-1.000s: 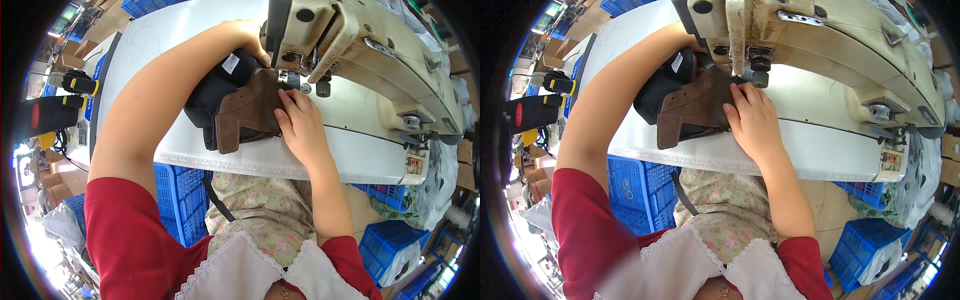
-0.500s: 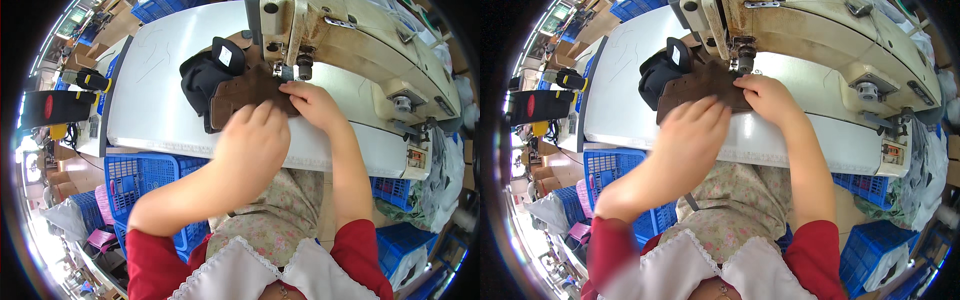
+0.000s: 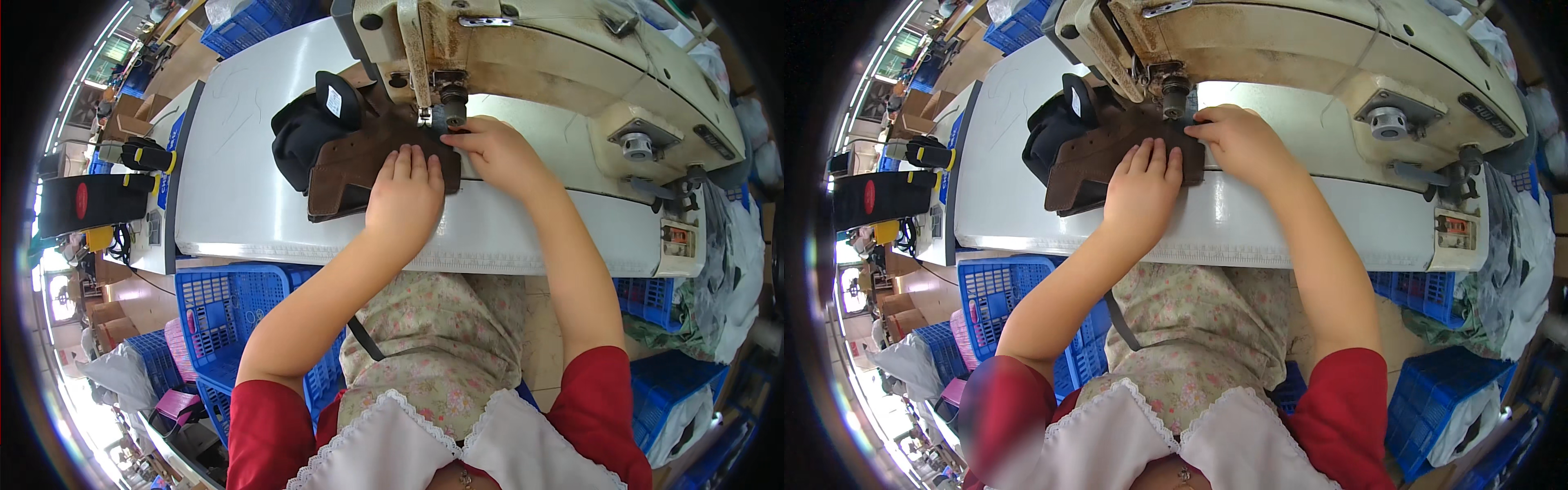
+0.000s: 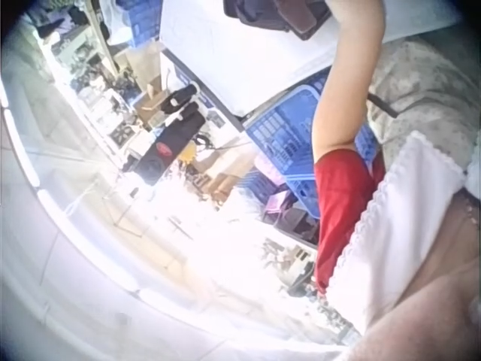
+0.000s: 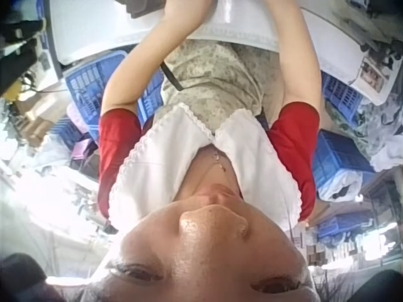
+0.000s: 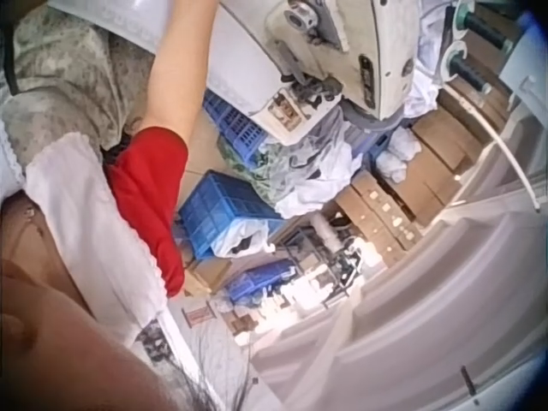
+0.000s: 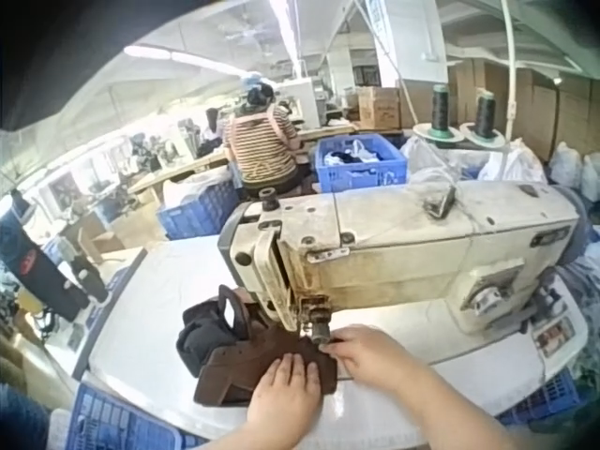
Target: Sew and assemble leather shoe upper components using an industrial sewing machine.
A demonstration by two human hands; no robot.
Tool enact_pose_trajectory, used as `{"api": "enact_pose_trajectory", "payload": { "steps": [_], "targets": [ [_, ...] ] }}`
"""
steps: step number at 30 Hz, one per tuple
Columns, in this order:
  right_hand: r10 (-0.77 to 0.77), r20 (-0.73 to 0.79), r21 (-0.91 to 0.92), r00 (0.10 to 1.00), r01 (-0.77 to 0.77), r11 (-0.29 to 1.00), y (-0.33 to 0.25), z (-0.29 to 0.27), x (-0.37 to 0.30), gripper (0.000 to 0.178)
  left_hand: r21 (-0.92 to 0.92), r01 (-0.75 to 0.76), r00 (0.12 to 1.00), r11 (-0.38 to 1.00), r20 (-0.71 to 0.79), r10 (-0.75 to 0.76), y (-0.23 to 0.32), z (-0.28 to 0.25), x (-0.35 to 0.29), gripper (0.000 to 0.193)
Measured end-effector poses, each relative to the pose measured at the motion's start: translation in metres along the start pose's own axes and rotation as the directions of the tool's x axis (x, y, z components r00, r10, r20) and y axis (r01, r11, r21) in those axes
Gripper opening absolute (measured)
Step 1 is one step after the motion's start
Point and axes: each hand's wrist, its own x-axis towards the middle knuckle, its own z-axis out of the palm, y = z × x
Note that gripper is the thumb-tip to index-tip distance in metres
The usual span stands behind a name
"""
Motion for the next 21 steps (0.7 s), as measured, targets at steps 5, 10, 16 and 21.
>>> {"api": "enact_pose_trajectory", "payload": {
  "steps": [5, 10, 16, 21],
  "targets": [
    [0.008, -0.001, -0.114, 1.0, -0.008, 0.993, -0.004, -0.004, -0.001, 0.028, -0.104, -0.062, 0.998, 0.993, -0.006, 0.061, -0.011, -0.001, -0.003, 0.043],
    [-0.033, -0.061, -0.051, 0.998, 0.03, 0.998, 0.004, 0.001, 0.0, 0.029, -0.146, -0.114, 0.993, 0.983, -0.011, 0.114, -0.019, -0.004, -0.002, 0.043],
    [-0.056, -0.086, -0.026, 0.995, 0.054, 0.998, 0.006, 0.006, -0.002, 0.029, -0.15, -0.172, 0.984, 0.974, 0.01, 0.176, -0.024, -0.006, 0.0, 0.043],
    [-0.013, -0.027, -0.004, 1.0, 0.013, 1.0, 0.005, 0.001, -0.002, 0.031, -0.147, -0.194, 0.979, 0.97, 0.038, 0.202, -0.025, -0.008, 0.001, 0.043]
  ]
}}
